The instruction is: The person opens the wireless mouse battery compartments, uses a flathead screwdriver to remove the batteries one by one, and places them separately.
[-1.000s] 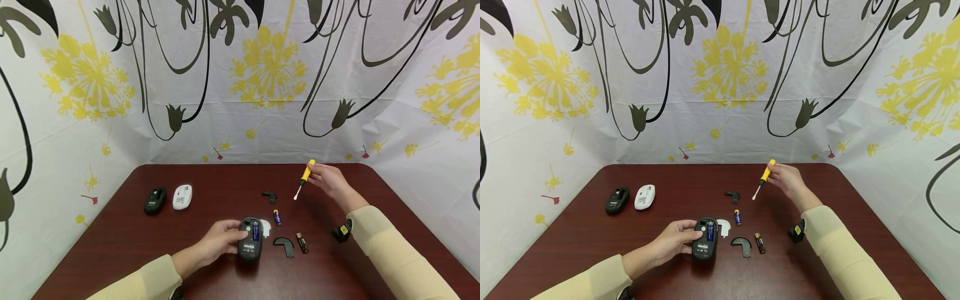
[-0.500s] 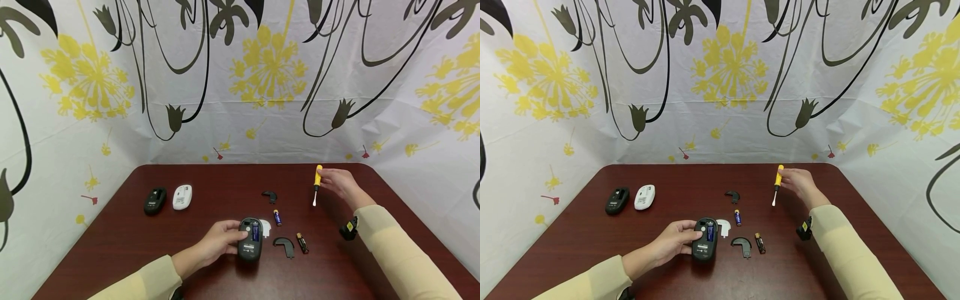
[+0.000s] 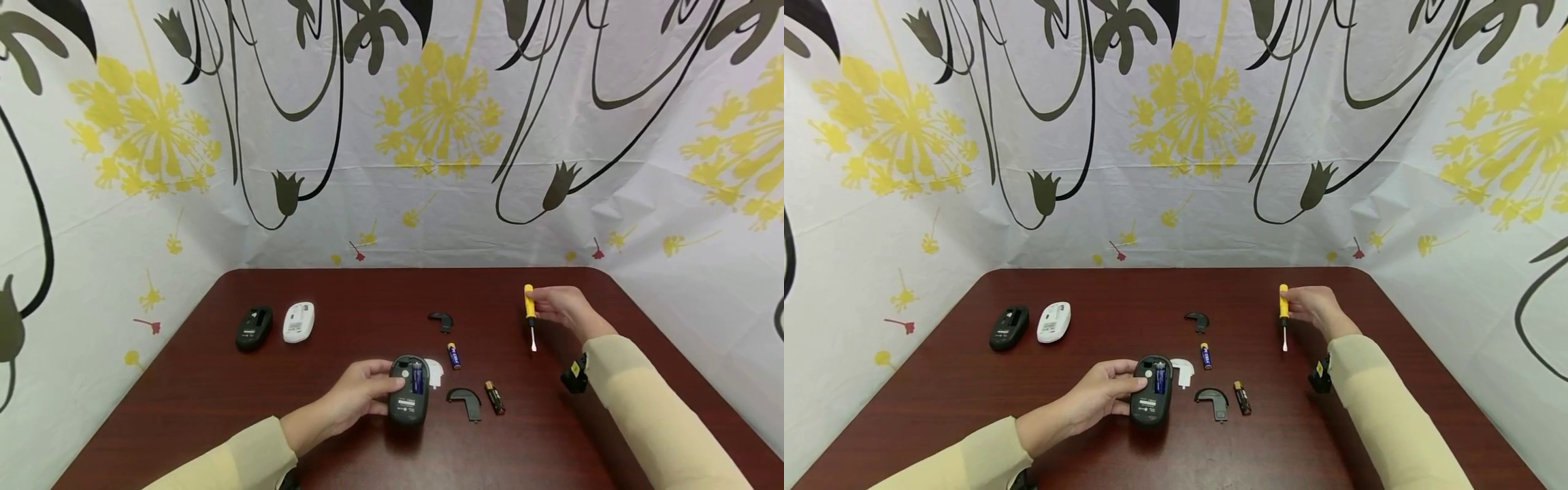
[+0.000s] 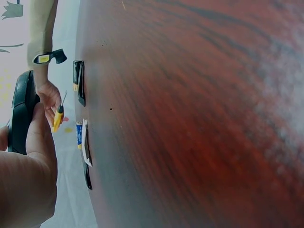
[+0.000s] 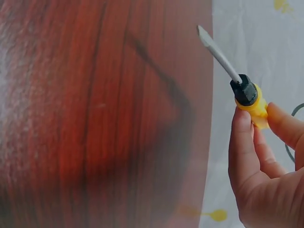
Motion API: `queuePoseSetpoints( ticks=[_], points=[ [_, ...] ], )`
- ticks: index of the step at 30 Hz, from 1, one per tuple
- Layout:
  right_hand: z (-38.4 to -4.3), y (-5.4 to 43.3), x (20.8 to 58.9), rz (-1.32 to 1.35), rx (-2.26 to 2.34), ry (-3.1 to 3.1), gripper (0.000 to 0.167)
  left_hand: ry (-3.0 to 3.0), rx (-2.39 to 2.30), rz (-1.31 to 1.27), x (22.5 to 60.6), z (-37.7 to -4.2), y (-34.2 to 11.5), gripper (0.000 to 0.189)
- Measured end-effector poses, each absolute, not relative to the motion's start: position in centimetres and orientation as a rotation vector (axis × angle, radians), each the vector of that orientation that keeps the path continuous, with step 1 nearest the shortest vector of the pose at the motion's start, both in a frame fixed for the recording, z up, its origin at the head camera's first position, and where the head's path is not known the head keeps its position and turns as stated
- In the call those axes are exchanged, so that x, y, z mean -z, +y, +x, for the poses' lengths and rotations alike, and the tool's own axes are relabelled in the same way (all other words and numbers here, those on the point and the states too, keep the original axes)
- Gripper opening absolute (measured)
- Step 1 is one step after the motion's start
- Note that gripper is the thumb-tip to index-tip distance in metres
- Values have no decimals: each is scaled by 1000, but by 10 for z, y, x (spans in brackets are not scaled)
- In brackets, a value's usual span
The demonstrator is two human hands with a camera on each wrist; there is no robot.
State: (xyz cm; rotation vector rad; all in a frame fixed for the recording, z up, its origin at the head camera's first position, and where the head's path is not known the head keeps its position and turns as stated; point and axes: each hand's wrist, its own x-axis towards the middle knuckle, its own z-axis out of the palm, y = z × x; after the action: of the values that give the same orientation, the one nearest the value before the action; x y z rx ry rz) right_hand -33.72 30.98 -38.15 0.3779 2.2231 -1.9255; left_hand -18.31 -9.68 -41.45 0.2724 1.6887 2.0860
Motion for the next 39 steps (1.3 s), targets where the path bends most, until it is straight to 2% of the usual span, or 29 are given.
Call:
queuePoseSetpoints(
  ticks=[6,12,18,39],
  points=[
    [-338,310,386,357,1825,2260,39,1700,-2076,264,414,-184,-97,42],
    [-336,311,391,409,1749,2293,46,1698,-2073,259,413,-184,-97,42],
    [-335,311,396,480,1728,2308,41,1701,-2066,257,412,-184,-97,43],
    [-332,305,404,471,1700,2340,39,1687,-2068,247,411,-183,-97,42]
  ],
)
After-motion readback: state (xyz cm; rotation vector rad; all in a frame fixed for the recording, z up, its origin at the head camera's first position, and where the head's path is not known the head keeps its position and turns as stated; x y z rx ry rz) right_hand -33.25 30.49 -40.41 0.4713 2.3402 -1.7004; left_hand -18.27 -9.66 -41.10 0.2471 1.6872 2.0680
